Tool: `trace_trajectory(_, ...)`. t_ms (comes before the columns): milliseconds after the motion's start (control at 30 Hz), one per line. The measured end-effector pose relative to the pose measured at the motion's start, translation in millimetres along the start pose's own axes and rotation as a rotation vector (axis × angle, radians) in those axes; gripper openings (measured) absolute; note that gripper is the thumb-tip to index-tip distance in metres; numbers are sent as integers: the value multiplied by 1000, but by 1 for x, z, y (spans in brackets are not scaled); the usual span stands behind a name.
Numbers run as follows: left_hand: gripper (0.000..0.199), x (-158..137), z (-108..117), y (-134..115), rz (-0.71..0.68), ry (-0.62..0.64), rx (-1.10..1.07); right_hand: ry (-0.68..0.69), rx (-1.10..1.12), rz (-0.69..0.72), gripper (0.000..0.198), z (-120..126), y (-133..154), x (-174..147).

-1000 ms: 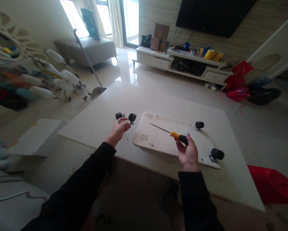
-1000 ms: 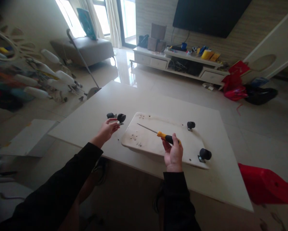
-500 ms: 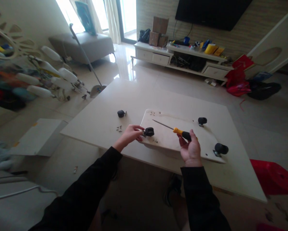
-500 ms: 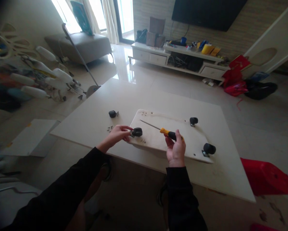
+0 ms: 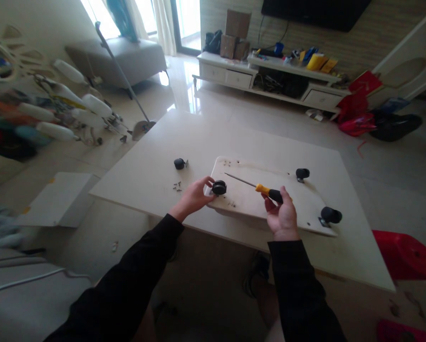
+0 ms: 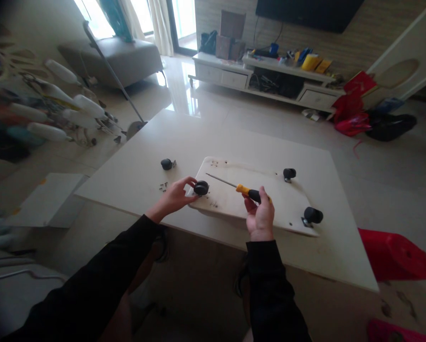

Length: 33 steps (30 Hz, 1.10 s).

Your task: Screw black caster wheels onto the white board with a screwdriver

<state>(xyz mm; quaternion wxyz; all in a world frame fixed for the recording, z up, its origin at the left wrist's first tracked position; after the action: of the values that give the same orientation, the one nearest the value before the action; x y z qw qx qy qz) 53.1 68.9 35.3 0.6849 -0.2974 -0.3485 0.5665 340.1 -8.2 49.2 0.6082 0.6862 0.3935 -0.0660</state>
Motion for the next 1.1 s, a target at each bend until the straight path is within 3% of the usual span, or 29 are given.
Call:
trace_trajectory(100, 46, 0, -5, 0, -3, 23, -34, -1, -9, 0, 23, 1, 0, 0)
trace_trajectory(367, 54, 2, -5, -7, 3, 53, 38, -12, -6, 3, 23, 5, 4, 4)
trace_trajectory(667, 45, 4, 0, -8, 31, 25, 100, -8, -1, 0, 22, 6, 6, 3)
trace_trajectory(833, 41, 4, -2, -7, 19, 98, -19, -2, 4, 1, 23, 6, 5, 5)
trace_trajectory(1100, 41, 5, 0, -6, 90, 94, -105, 21, -19, 26, 34, 7, 2, 9)
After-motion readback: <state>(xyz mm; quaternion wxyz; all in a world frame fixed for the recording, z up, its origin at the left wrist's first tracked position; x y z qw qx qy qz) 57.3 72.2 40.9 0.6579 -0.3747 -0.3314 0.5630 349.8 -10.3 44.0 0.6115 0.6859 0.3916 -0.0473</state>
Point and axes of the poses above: each hand's wrist, its own x-axis towards the middle knuckle, its own z-axis out of the back of the hand, y = z × x, the point moved 7 cm from there along x, towards the middle knuckle, and after that the axes turned 11 degrees about -y, right-handed, at the moved point
